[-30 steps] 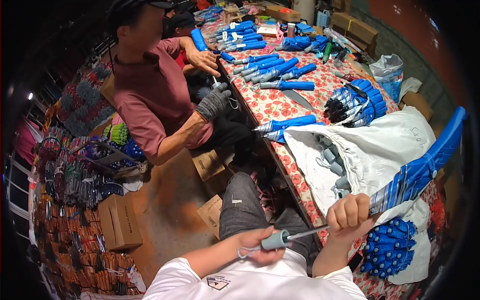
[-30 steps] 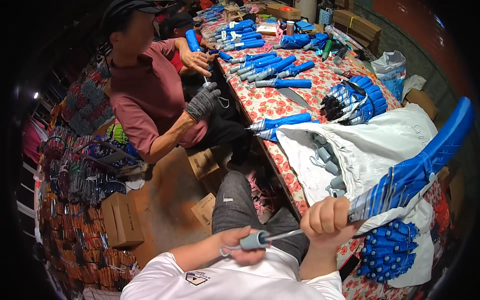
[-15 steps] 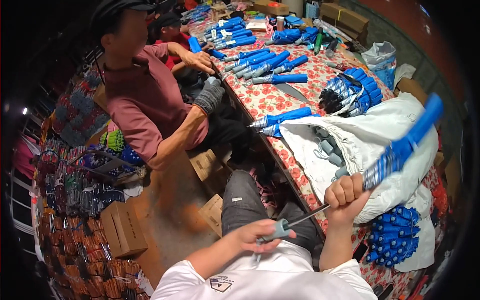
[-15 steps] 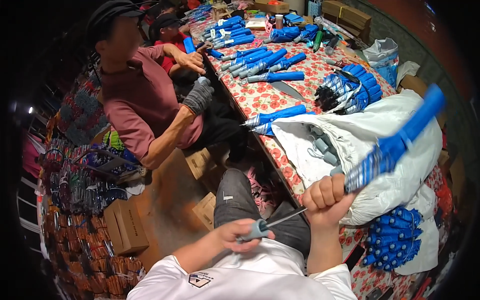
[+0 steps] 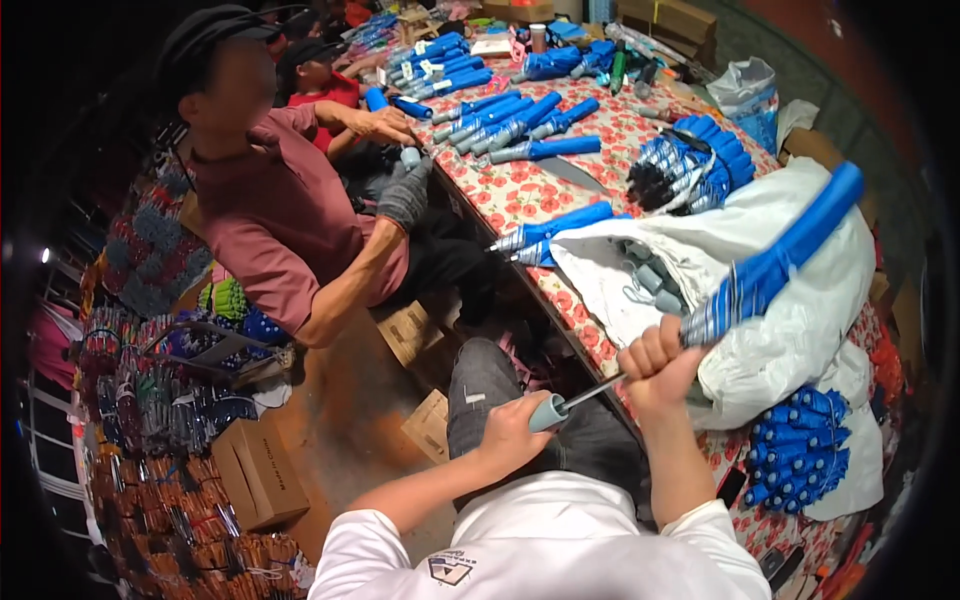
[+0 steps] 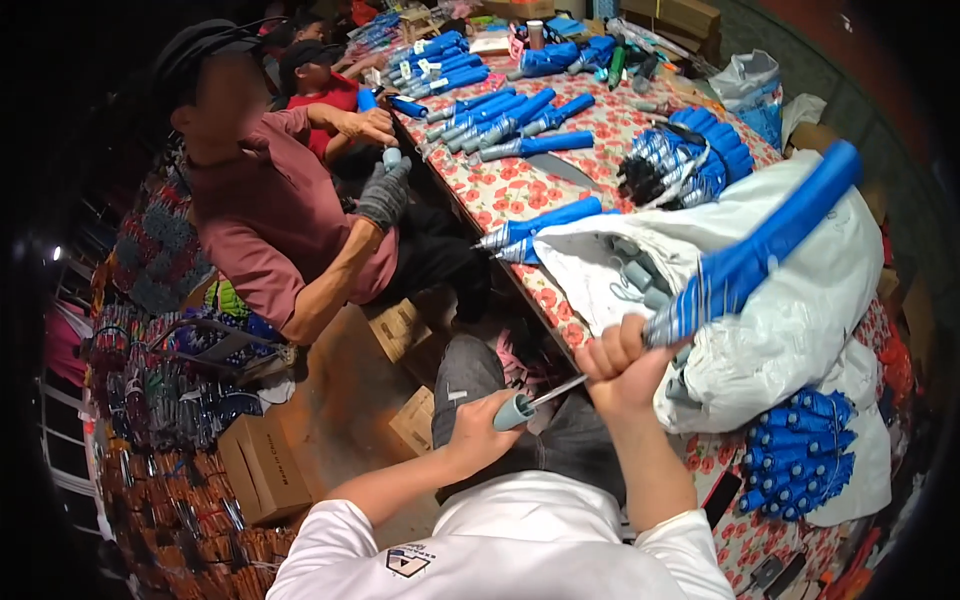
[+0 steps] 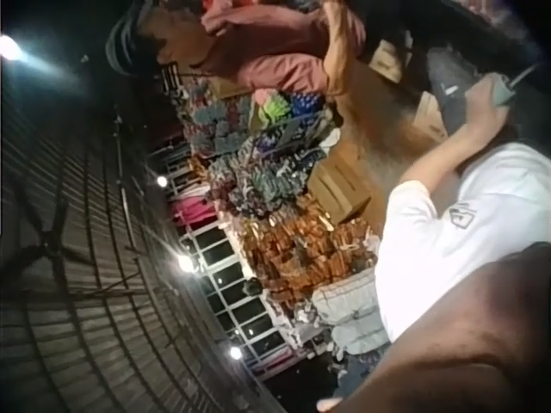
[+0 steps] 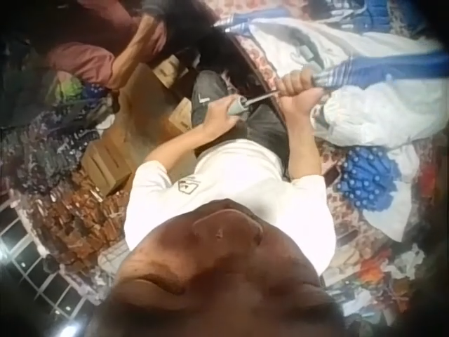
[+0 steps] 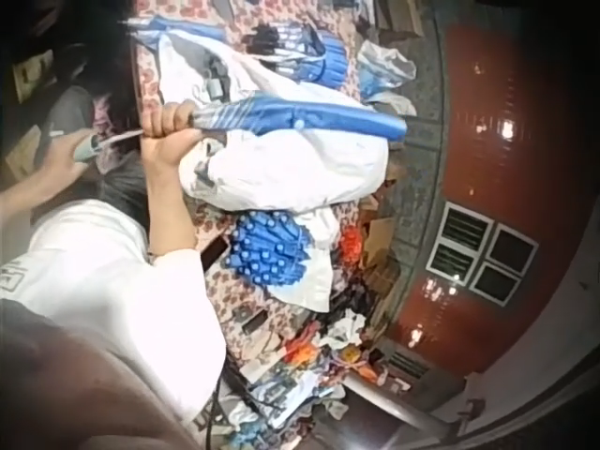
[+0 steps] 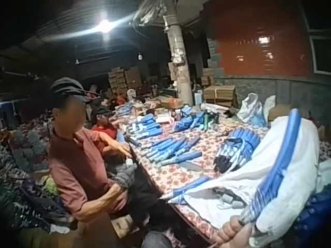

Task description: Assembling components of blue umbrellas at a production table.

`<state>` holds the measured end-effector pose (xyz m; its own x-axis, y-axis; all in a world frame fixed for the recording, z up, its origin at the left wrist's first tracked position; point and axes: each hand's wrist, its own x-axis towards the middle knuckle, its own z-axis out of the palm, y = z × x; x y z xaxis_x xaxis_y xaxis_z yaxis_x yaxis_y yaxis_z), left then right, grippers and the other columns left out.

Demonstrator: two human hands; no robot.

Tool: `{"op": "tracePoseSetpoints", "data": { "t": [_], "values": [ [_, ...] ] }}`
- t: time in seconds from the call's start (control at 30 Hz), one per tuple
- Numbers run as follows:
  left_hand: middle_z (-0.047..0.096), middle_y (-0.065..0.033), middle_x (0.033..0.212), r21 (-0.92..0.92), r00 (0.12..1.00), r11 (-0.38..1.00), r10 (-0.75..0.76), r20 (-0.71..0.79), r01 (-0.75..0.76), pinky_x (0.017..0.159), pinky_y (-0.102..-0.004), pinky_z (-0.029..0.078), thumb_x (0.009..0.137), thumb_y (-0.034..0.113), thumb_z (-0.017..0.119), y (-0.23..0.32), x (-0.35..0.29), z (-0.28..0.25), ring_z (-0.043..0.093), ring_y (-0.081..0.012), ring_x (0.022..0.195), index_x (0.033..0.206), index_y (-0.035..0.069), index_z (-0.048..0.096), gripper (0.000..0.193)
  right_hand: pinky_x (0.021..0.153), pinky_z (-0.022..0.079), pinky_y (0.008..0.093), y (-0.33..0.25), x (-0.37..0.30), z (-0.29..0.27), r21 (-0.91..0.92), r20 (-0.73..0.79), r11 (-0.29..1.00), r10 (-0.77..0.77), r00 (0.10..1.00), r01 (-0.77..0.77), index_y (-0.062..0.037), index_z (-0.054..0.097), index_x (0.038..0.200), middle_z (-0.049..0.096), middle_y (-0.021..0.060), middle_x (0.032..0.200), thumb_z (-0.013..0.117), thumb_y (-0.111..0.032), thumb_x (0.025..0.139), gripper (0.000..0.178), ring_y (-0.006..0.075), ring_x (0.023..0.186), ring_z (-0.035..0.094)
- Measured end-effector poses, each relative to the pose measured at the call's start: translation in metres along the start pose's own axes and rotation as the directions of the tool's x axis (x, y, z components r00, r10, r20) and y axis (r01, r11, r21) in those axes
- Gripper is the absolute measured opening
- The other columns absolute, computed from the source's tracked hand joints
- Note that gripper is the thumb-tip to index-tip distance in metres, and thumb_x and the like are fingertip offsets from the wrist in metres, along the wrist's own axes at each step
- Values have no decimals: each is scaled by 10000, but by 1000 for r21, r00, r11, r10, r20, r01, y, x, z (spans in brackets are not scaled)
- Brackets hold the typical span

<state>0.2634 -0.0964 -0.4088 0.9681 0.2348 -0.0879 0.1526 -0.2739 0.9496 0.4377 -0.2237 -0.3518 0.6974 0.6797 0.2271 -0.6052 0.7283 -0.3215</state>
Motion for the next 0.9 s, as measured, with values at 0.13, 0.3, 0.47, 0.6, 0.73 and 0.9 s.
{"op": "tracePoseSetpoints", "data": {
  "t": [0.13,0.3,0.47,0.6,0.73,0.9],
  "values": [
    [625,-37,783,216,971,963,194,-139,-162,646,-239,447,727,88,734,-18,1,-6,538,-146,675,957,49,637,253,417,333,261,0,5,18,-282,134,958,-5,991,44,-134,474,650,423,4,519,398,-730,869,639,112,421,387],
    [615,-39,777,-73,983,992,-86,163,99,625,-236,439,737,69,717,-2,-14,-22,520,-140,654,920,48,620,209,888,422,366,-31,39,10,-497,205,851,-76,976,171,-37,618,948,584,150,996,459,-445,908,440,239,977,562],
    [605,-49,789,-449,963,852,-235,133,270,617,-241,442,780,55,681,-5,4,-19,525,-139,647,993,40,582,236,823,470,309,90,-18,-8,-438,-345,774,325,881,-457,-19,617,998,647,120,994,568,-228,893,238,165,869,599],
    [606,-61,816,-785,869,416,-394,298,458,634,-241,454,824,43,642,-60,-24,3,540,-140,666,1102,19,550,294,608,485,262,108,-15,-56,-538,-583,613,226,781,-579,-12,586,996,637,96,881,622,-155,871,193,142,682,604],
    [620,-62,838,-576,859,783,-445,-253,236,643,-183,446,869,39,627,-91,-45,21,538,-83,690,1176,-19,524,329,509,458,259,104,69,-109,-769,-519,435,4,855,-468,-16,583,982,619,78,765,649,-199,866,226,138,561,567],
    [621,-59,836,-547,850,784,-477,-225,295,653,-182,453,864,6,622,-90,-37,17,542,-84,692,1192,-27,532,342,768,480,456,71,192,-141,-998,-2,-52,-294,956,-18,44,556,1117,640,243,928,539,-376,910,469,398,836,610]
  ]
}}
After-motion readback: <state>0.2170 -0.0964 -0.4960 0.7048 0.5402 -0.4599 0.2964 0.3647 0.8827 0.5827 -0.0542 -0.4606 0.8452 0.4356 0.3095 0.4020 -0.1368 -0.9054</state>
